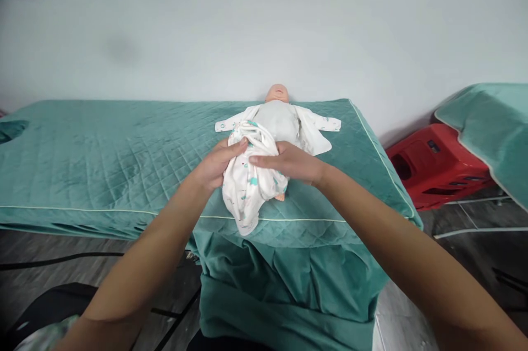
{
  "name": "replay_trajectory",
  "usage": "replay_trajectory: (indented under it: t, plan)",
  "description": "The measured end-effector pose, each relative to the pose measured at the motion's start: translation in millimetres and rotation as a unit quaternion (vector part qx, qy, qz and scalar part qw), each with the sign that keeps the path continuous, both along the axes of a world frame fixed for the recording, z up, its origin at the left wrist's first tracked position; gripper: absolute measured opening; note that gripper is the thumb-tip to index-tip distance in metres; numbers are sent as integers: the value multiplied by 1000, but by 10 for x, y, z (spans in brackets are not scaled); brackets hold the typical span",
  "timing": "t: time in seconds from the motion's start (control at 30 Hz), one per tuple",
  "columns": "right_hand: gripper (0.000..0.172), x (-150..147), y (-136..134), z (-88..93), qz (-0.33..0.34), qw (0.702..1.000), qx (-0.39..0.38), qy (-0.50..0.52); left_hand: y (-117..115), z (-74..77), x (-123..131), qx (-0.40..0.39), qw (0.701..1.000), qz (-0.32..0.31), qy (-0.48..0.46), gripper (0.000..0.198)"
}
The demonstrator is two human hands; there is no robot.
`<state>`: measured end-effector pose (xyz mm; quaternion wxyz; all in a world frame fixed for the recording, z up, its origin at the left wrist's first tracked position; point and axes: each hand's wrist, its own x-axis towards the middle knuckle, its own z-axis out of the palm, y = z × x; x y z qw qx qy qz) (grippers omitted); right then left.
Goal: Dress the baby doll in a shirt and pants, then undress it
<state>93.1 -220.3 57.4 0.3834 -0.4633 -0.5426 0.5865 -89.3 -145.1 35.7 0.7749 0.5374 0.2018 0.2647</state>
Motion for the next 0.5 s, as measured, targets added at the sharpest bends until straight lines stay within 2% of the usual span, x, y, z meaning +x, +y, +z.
replay_trajectory:
  t: [0.1, 0.2, 0.33, 0.5]
  plan:
    - [42, 7, 8, 14, -76, 991, 41, 99, -27, -18, -44, 10, 998, -53, 42, 55]
    - [47, 1, -2, 44, -107, 978, 55, 171, -53, -18, -47, 15, 995, -76, 62, 55]
    - [51, -8, -62, 20, -90, 980, 23, 175, -69, -16, 38, -12, 999, 24, -37, 54]
    - [46, 10, -135, -87, 15, 996, -61, 57, -94, -31, 143, -50, 991, 86, -86, 46]
